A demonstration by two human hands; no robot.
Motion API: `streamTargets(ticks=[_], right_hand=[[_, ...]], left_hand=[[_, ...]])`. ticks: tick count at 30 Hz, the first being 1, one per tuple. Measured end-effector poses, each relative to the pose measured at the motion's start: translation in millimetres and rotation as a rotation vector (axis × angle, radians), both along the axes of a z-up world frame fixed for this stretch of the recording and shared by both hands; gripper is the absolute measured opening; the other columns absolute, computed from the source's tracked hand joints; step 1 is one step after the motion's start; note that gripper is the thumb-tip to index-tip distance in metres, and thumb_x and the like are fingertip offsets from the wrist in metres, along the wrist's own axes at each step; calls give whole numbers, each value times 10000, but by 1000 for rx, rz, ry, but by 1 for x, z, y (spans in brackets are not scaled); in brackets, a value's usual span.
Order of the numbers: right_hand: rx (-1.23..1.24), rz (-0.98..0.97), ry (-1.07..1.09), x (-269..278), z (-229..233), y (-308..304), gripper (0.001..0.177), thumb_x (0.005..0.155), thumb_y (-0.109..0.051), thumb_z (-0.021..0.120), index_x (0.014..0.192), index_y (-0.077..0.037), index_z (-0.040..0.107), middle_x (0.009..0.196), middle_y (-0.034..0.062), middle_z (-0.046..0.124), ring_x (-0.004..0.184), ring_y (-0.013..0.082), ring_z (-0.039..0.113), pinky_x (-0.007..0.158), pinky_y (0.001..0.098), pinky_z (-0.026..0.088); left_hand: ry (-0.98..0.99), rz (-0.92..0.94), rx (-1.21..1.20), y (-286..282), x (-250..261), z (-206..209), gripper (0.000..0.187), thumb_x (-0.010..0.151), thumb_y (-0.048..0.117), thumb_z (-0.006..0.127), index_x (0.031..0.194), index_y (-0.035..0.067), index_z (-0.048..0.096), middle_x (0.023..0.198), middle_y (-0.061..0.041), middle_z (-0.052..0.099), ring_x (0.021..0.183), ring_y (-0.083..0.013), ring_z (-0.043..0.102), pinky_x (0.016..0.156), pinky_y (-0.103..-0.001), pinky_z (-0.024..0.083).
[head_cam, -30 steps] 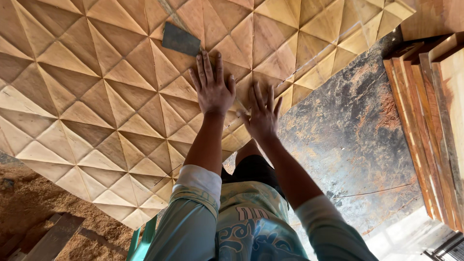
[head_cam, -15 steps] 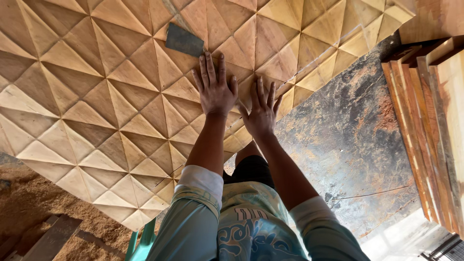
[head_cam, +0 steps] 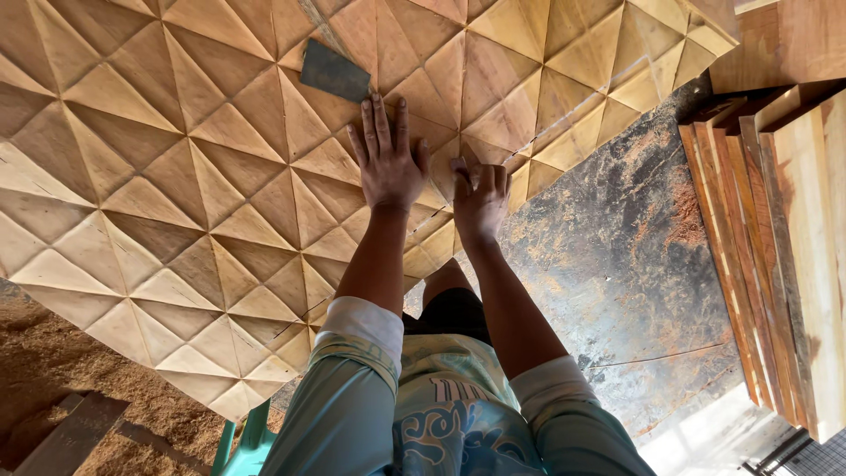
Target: The person sands a large wooden panel with a geometric triangular pattern using a sanding block. They move the block across the surface to smooth the wood, occasionally shifting position to reach different areas of the panel.
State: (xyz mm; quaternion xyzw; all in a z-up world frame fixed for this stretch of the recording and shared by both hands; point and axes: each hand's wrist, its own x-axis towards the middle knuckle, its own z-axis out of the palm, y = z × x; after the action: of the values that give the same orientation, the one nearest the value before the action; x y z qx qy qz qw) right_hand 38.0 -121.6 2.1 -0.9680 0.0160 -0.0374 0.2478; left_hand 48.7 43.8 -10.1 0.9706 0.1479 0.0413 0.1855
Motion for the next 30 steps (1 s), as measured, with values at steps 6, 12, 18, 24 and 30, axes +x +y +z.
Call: streamTargets(ticks=[6, 12, 18, 24, 30], right_hand=[[137, 22, 57, -14, 14, -22, 206, 916, -126, 704, 1072, -8, 637, 933, 166, 695, 853, 340, 689, 731, 459, 573], [83, 152, -46, -8, 7, -23, 114, 1006, -167, 674, 1015, -60, 714, 978, 111, 725, 881, 348, 638, 792, 466, 532], [-134, 173, -43, 1, 10, -24, 224, 940, -347, 754, 902, -128, 722, 933, 71, 675, 931, 324, 578, 844, 498, 459], [-128, 101, -69, -8, 8, -35, 403, 847, -443, 843, 815, -96, 640, 929, 107, 602, 958, 342, 546, 875, 502, 459], [-71, 97, -136, -25, 9, -32, 308, 869, -331, 815, 942, -90, 638, 990, 126, 612, 966, 345, 555, 857, 501, 463]], left_hand=[[23, 5, -17, -1, 0, 2, 709, 1048, 457, 531, 1654, 156, 320, 1715, -196, 171, 1599, -364, 162, 1282, -618, 118], [29, 6, 30, -1, 2, 1, 711, 1044, 463, 527, 1661, 192, 298, 1714, -187, 170, 1595, -361, 160, 1282, -618, 107], [47, 7, 58, -3, 5, 4, 724, 1038, 463, 531, 1661, 193, 281, 1713, -182, 171, 1595, -362, 166, 1282, -618, 105], [50, 14, 83, -8, -1, 5, 713, 1051, 450, 536, 1671, 191, 297, 1727, -184, 177, 1612, -355, 173, 1304, -602, 118], [44, 10, 89, -6, 2, 8, 719, 1050, 457, 548, 1669, 184, 303, 1723, -188, 184, 1607, -364, 180, 1301, -604, 123]])
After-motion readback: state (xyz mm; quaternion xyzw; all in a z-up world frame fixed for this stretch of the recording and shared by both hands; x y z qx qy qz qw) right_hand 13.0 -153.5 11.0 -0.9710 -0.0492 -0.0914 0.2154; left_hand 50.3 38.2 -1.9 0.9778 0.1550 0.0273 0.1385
